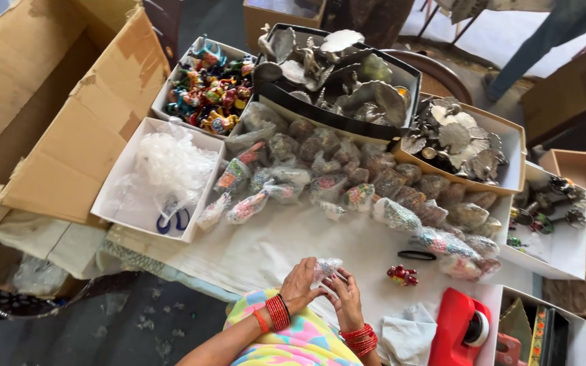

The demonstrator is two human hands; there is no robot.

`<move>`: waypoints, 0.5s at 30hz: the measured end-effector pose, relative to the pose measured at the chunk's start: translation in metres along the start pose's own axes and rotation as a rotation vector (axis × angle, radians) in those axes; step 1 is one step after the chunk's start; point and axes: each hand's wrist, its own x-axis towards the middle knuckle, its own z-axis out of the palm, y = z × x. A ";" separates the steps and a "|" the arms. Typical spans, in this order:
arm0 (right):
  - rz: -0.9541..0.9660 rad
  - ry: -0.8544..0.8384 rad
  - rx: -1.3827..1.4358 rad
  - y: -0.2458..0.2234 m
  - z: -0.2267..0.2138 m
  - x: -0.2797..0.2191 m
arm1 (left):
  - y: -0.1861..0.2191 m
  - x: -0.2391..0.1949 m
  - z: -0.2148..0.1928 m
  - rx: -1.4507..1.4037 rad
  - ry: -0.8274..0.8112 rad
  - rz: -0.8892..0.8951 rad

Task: The person unwraps a small decorative figurine from bubble wrap and wipes it with a white cloth. They handle the figurine with both hands, turning it to clean different sides.

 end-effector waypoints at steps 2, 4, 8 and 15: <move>0.007 -0.041 -0.018 0.002 0.002 0.000 | -0.021 0.005 0.006 -0.028 0.008 -0.016; 0.006 -0.074 -0.034 0.001 0.003 0.003 | -0.031 0.012 0.003 -0.058 0.010 -0.022; 0.001 -0.078 -0.216 -0.002 -0.008 0.009 | -0.057 0.036 0.010 -0.105 0.107 0.076; -0.206 0.209 -0.798 0.031 -0.105 0.034 | -0.052 0.118 -0.026 0.144 0.377 -0.053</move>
